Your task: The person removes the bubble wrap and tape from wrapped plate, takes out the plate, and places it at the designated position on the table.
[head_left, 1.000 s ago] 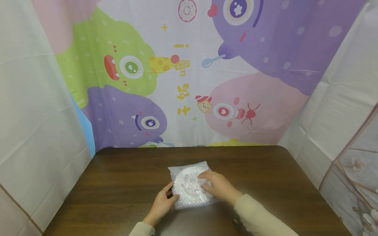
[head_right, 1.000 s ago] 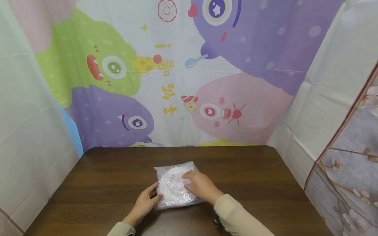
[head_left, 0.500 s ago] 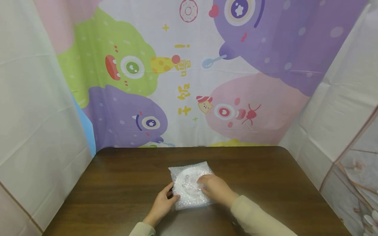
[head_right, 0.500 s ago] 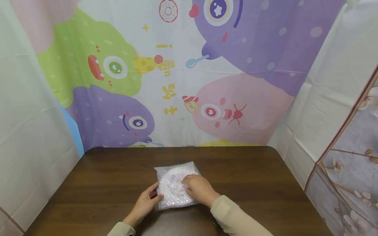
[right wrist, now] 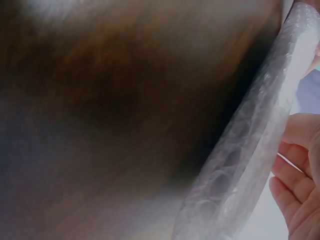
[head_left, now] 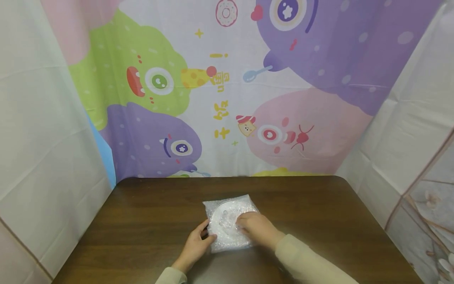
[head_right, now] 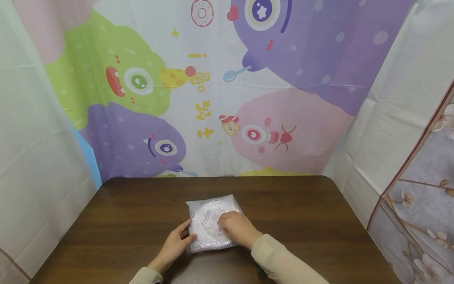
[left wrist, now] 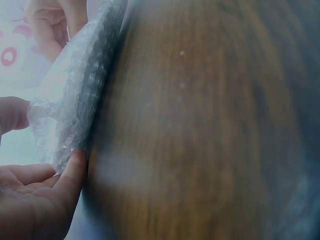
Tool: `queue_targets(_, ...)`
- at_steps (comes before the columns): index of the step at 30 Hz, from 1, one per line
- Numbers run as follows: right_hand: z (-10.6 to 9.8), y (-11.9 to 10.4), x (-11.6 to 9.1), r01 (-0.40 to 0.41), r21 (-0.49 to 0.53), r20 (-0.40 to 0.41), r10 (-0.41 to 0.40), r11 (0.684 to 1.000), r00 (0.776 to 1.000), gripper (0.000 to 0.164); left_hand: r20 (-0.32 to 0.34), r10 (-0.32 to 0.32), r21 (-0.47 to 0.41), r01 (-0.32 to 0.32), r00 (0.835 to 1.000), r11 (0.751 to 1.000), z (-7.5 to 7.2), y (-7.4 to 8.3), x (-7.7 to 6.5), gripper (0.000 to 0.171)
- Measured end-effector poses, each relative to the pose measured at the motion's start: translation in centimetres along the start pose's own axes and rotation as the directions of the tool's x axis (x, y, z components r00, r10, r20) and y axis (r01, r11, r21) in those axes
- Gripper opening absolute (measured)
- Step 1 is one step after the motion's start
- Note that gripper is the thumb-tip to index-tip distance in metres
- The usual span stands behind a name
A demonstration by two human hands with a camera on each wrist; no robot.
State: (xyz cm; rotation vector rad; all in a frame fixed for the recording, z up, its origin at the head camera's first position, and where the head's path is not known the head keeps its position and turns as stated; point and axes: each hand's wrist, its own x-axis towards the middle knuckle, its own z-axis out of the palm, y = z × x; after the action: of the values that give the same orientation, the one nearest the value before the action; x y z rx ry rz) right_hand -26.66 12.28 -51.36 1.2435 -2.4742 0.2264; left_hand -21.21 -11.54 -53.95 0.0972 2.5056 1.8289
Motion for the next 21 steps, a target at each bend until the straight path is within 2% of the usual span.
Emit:
queue_targets(11, 0.36, 0.27, 0.38, 0.065, -0.017, -0.073, -0.067, 0.998, 0.995, 0.012, 0.004, 0.015, 0.007, -0.015, 1.0, 1.0, 0.01, -0.04, 0.04, 0.066)
queue_targets(21, 0.59, 0.22, 0.63, 0.071, -0.053, -0.054, -0.074, 0.996, 0.996, 0.008, 0.008, 0.012, 0.002, -0.012, 1.0, 1.0, -0.02, -0.06, 0.0, 0.066)
